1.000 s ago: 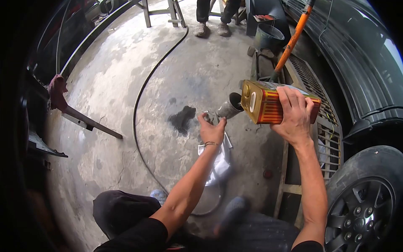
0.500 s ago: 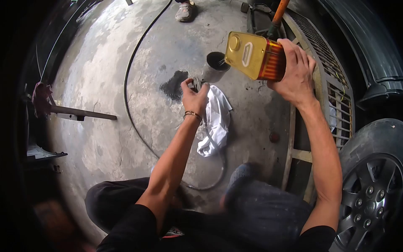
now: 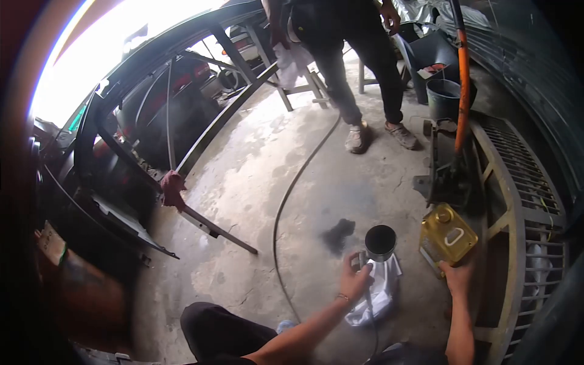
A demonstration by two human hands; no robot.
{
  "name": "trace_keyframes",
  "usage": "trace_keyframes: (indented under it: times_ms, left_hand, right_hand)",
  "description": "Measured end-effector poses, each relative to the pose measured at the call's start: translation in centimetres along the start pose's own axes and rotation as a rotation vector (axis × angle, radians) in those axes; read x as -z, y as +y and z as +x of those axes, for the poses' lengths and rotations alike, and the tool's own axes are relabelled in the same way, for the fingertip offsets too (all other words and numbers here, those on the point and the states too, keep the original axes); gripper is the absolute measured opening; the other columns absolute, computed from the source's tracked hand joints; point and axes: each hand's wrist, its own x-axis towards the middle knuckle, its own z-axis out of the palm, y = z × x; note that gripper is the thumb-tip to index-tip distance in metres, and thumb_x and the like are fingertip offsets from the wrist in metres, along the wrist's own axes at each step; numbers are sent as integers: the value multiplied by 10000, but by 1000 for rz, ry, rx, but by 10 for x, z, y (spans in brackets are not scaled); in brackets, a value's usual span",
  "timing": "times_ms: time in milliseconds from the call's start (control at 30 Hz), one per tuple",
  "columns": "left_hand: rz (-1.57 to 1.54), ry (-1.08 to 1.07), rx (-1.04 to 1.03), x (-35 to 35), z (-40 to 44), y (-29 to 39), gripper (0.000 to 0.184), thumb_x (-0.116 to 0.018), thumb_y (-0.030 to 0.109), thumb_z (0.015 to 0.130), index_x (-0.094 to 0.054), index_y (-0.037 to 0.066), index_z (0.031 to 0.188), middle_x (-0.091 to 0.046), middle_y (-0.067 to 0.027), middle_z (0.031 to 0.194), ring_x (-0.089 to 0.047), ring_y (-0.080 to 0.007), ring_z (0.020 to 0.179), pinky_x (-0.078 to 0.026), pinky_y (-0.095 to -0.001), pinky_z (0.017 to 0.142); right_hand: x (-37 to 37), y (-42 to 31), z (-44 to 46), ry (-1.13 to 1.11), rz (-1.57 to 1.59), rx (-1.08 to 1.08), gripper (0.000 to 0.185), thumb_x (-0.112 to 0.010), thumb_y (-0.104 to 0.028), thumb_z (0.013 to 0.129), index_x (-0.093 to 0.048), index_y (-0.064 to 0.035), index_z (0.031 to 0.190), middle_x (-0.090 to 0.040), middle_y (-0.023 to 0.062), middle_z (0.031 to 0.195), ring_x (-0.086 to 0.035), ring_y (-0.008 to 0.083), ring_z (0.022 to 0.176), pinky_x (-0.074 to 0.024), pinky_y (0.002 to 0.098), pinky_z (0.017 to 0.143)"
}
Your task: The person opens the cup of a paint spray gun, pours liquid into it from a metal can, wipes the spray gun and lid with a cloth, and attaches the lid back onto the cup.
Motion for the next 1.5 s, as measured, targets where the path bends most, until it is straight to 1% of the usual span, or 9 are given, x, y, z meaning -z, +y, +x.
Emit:
trace_keyframes:
  times_ms: [233, 333, 433, 667, 833, 1000, 1100, 1233, 1500]
  left_hand:
    - [-85, -51, 282, 33, -40, 42, 642, -678, 148, 997, -370, 130, 1560, -671, -78, 998, -675, -158, 747, -568, -337, 654]
    - [-61, -94, 316, 54, -42, 36, 432, -642, 130, 1022, -432, 58, 1393, -651, -66, 925, -655, -144, 736, -549, -332, 650]
    - [32, 17, 169, 69, -45, 13, 302, -615, 121, 1041, -455, 52, 1287, -661, -71, 907, -647, -132, 736, -538, -319, 656]
    - [491, 250, -192, 81, -39, 12, 557, -565, 43, 980, -404, -53, 1504, -709, -225, 982, -715, -339, 863, -564, -443, 847]
    - [588, 305, -154, 74, -20, 23, 659, -549, 51, 947, -326, -61, 1557, -706, -294, 1027, -716, -466, 959, -550, -498, 896]
    - [664, 257, -50, 68, 5, -9, 643, -547, 73, 942, -323, -70, 1528, -656, -368, 1206, -660, -534, 1107, -513, -556, 956]
    - [645, 188, -186, 59, 1, -21, 646, -684, 246, 953, -441, -58, 1469, -642, -367, 1265, -636, -540, 1199, -510, -542, 1010]
    - [449, 39, -93, 36, -4, 14, 711, -830, 354, 842, -534, -2, 1383, -729, -303, 1209, -692, -513, 1153, -539, -516, 994]
    - [589, -147, 84, 9, 7, -9, 699, -871, 428, 824, -616, -49, 1266, -725, -317, 1221, -704, -479, 1186, -566, -512, 997]
  right_hand:
    - [17, 104, -14, -156, 62, -114, 921, -905, -233, 816, -426, -12, 1572, -543, 136, 1491, -541, 262, 1386, -424, 419, 1172]
    - [14, 68, -46, 200, -531, 177, 788, -869, -395, 924, -523, 38, 1485, -646, 222, 1400, -622, 314, 1311, -465, 421, 1131]
    - [4, 64, -107, -74, -450, -353, 607, -821, -375, 961, -640, 42, 1364, -763, 240, 1168, -747, 398, 1112, -569, 448, 990]
    - [-204, 34, -52, -379, -708, 167, 592, -781, -456, 923, -700, 17, 1271, -746, 245, 1166, -712, 442, 1091, -559, 521, 964]
    - [-204, 96, -47, -507, 92, -183, 272, -748, -200, 966, -776, 17, 1128, -773, 111, 923, -729, 171, 926, -557, 335, 827]
    - [-107, -90, -51, -516, 620, -367, 229, -693, -66, 1011, -745, 26, 1214, -724, -18, 1019, -617, 40, 903, -501, 228, 795]
    - [-106, -142, -33, -421, 266, -71, 207, -726, -43, 972, -751, -9, 1175, -737, 26, 1001, -665, 113, 907, -521, 260, 842]
    - [-123, -161, -21, -379, -438, 1020, 117, -661, -107, 949, -738, -91, 1036, -725, 161, 1049, -702, 354, 1055, -535, 429, 958]
    - [-85, -202, -27, -960, -1158, 1022, 766, -575, -763, 945, -746, -83, 1254, -738, 86, 1274, -502, 322, 1409, -329, 579, 1082]
